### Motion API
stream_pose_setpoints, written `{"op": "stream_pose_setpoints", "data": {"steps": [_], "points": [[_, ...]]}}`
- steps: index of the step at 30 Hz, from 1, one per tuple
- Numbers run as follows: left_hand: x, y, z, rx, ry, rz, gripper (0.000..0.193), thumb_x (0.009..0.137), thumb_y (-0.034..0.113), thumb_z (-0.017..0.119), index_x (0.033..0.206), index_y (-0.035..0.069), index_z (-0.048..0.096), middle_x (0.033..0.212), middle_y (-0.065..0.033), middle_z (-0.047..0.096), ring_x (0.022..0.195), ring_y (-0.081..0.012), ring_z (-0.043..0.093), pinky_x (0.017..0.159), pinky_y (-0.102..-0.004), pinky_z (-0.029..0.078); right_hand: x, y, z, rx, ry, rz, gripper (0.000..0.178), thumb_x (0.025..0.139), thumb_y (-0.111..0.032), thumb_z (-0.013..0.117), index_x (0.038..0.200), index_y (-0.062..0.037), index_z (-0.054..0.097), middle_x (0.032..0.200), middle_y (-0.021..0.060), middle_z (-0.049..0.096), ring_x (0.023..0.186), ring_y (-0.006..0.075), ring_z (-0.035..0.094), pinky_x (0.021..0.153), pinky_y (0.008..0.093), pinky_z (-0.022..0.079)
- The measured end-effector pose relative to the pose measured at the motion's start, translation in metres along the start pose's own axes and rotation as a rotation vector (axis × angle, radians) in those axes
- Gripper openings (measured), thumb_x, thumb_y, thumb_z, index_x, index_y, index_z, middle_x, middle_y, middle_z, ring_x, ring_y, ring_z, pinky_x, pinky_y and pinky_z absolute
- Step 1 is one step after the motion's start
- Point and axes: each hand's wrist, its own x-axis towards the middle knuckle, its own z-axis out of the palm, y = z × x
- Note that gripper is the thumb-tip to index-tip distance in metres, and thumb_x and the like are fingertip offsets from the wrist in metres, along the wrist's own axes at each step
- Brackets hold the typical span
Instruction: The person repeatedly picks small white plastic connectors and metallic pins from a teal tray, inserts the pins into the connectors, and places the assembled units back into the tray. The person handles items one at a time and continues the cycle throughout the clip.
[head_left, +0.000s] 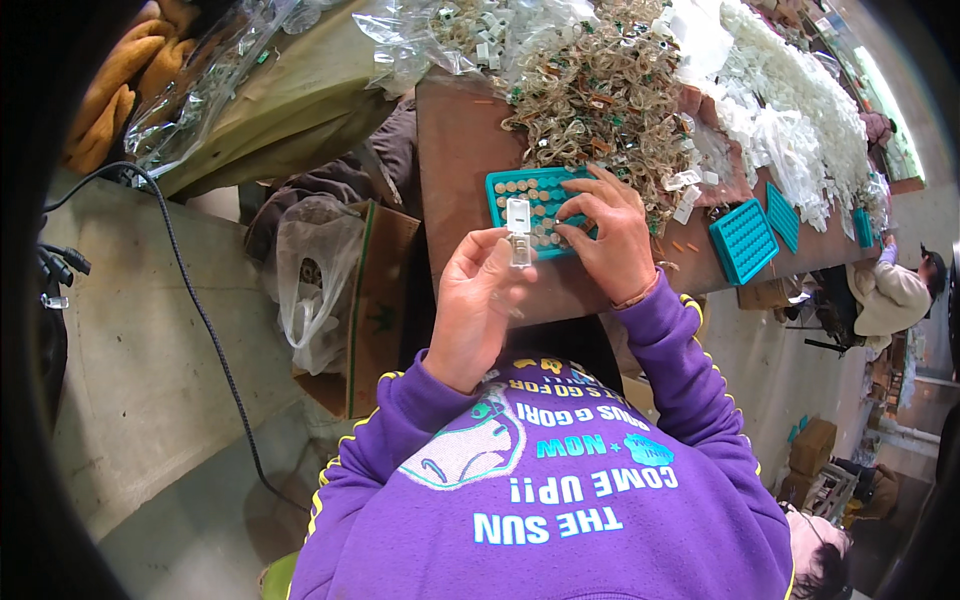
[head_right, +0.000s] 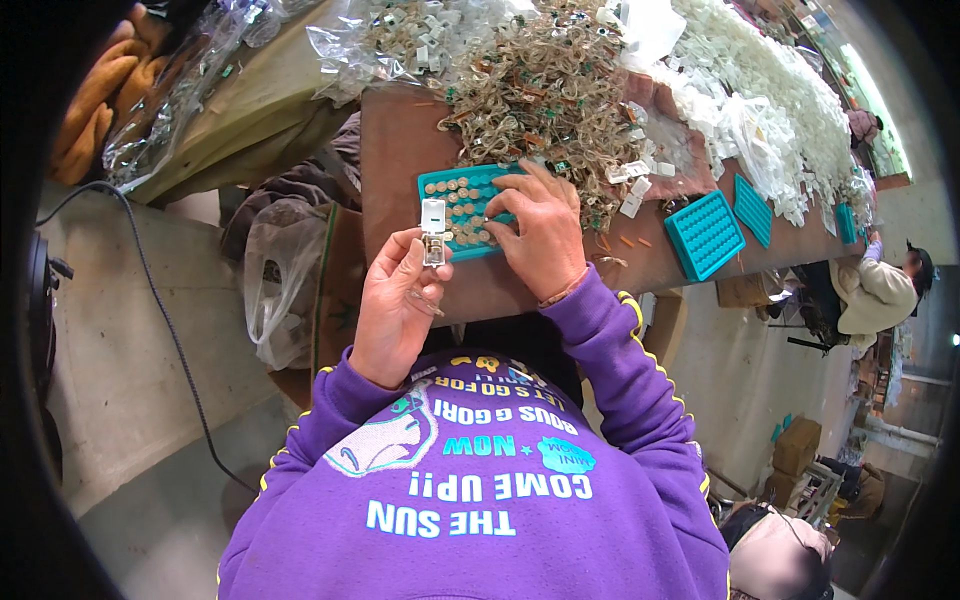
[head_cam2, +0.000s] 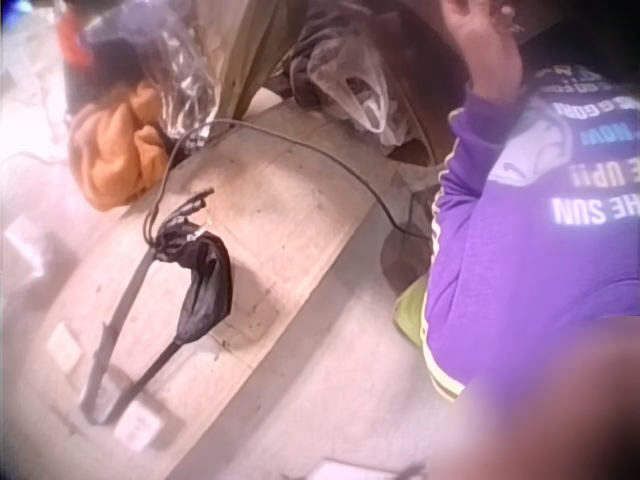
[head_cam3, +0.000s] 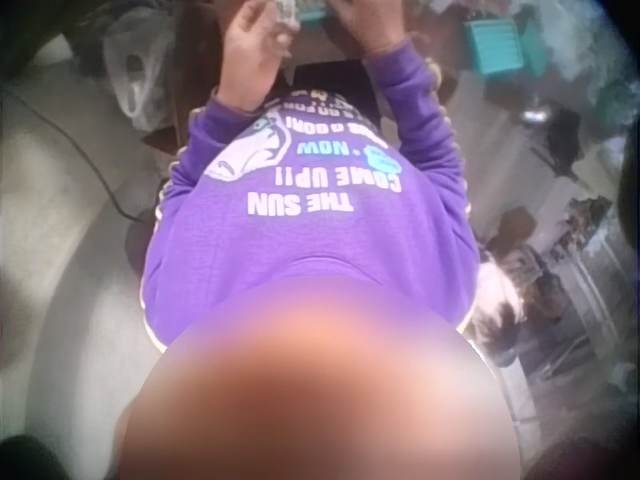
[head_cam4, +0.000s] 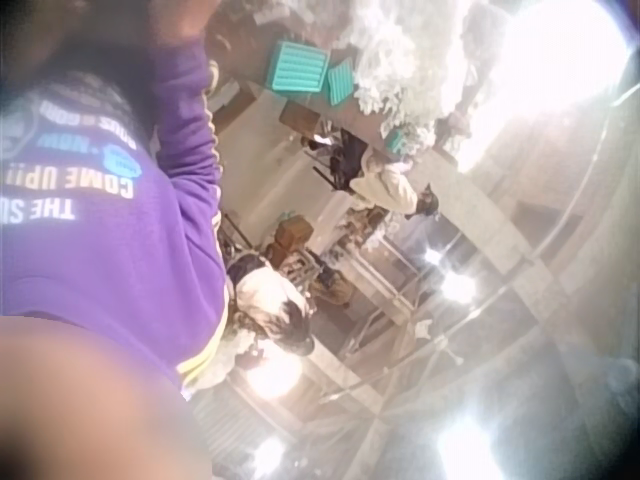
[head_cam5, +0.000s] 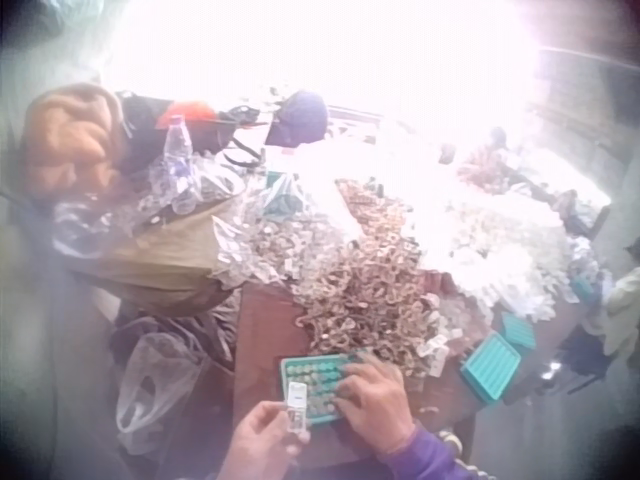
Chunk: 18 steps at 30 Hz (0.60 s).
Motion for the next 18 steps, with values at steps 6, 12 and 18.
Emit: {"op": "stream_pose_setpoints", "data": {"steps": [6,12,18], "points": [[-0.002,-0.001,0.002,0.093,0.000,-0.002,0.018,0.098,0.018,0.058,0.111,0.006,0.055,0.099,-0.0038,0.064,0.084,-0.0125,0.062,0.071,-0.0238,0.049,0.004,-0.033,-0.024,0.246,0.045,-0.033,0.013,0.072,-0.005,0.074,0.084,-0.0065,0.067,0.088,0.0071,0.065,0.084,0.0253,0.065,0.074,0.0348,0.051],[-0.003,-0.002,0.004,0.167,-0.043,0.046,0.015,0.097,0.015,0.058,0.109,0.006,0.056,0.098,-0.0037,0.064,0.087,-0.0114,0.063,0.074,-0.0255,0.052,-0.001,-0.052,-0.029,0.308,0.030,-0.049,0.019,0.072,0.006,0.073,0.089,-0.0022,0.069,0.085,0.0093,0.063,0.070,0.0193,0.063,0.057,0.0278,0.053],[-0.003,-0.003,0.004,0.215,-0.078,0.085,0.013,0.097,0.012,0.058,0.106,0.004,0.056,0.098,-0.0038,0.064,0.088,-0.0109,0.063,0.076,-0.0265,0.054,-0.001,-0.048,-0.031,0.366,-0.023,-0.071,0.017,0.073,0.006,0.072,0.088,-0.0004,0.067,0.084,0.0094,0.064,0.072,0.0195,0.064,0.061,0.0282,0.053]]}}
